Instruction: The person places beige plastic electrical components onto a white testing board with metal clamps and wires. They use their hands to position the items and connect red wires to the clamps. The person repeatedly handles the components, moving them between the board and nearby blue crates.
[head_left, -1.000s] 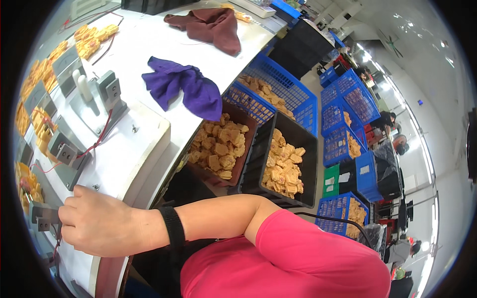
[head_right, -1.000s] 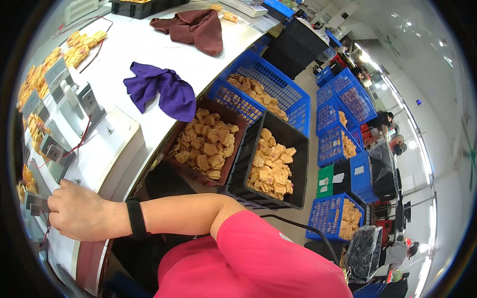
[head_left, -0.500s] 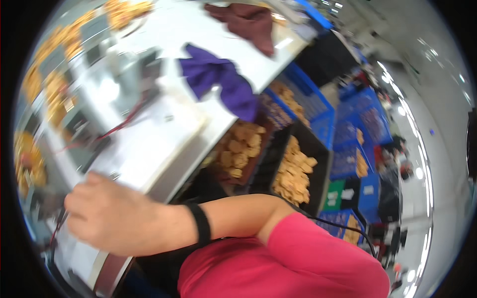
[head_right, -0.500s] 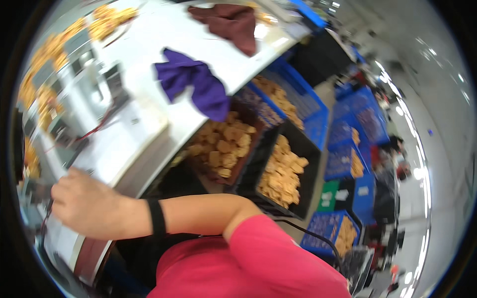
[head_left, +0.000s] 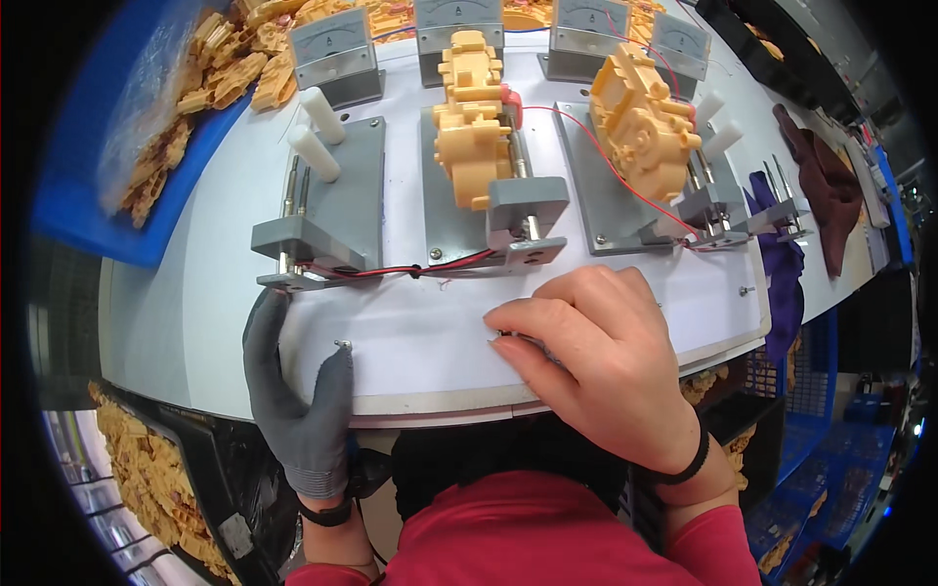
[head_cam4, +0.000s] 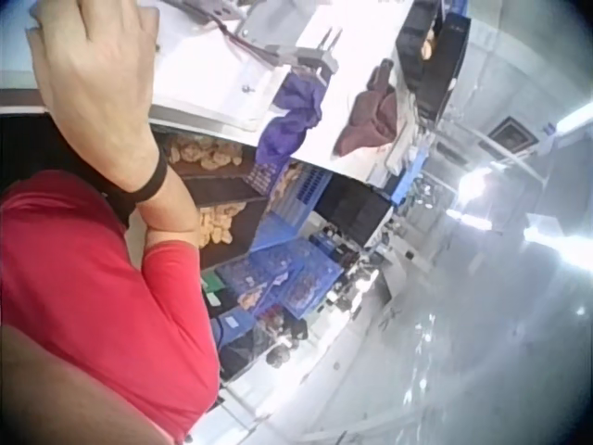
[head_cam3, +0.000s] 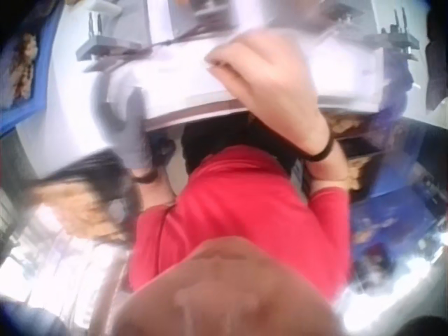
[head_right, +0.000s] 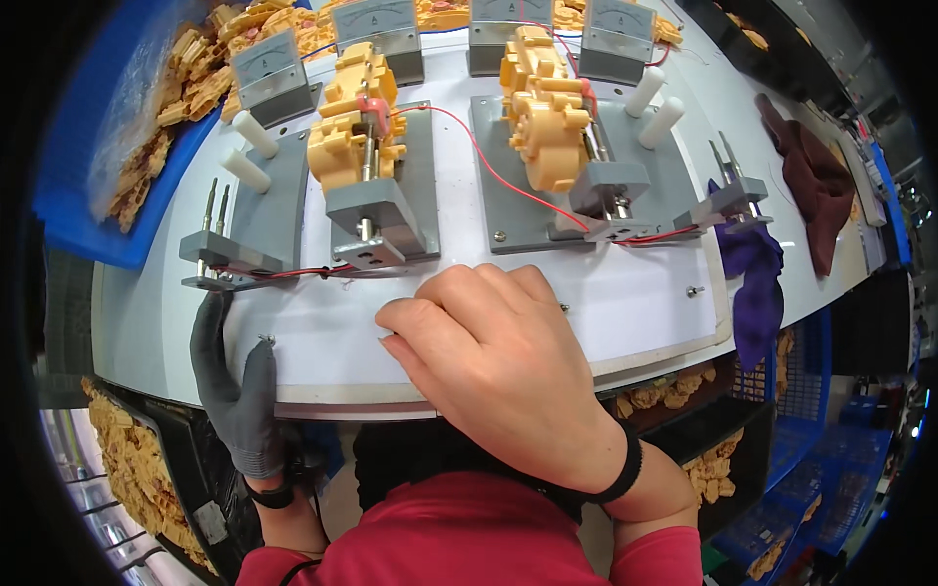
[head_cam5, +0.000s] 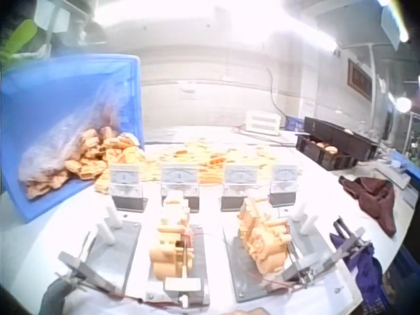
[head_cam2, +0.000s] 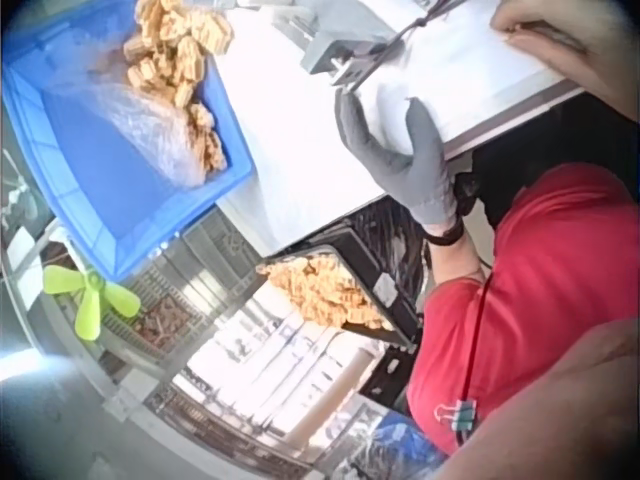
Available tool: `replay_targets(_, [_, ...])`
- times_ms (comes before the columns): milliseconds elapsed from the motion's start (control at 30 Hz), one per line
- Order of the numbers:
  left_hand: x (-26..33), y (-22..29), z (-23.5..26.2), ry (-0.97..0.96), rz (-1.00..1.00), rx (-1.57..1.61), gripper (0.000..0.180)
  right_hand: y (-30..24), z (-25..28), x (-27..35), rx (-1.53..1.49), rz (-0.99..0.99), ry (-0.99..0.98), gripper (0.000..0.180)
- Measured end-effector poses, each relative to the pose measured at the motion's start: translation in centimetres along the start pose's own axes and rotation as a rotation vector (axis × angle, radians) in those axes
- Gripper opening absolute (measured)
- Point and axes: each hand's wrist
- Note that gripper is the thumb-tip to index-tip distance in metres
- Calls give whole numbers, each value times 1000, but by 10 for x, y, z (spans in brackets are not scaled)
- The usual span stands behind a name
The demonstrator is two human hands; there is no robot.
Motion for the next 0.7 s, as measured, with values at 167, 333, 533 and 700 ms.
replay_targets(167, [-2,1,-1,-7,-15,-7,65,0,3,-5,-10,-25,-13,20])
replay_targets(333, [-4,6,6,-99,-158,-61,62,-8,8,-5,-36,-53,-86,22])
replay_targets(533, [-11,-5,2,-90,-280,7,60,-20,8,4,-56,-195,-161,17])
replay_targets(700, [-9,0,10,-156,-274,-91,62,-20,8,2,-51,-219,-186,16])
Point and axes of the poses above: each hand's wrist, its own x-axis away from the middle knuckle, its own z-axis out of the back of the hand, y = z × x, and after that the axes turned 6 degrees about -y, right-handed
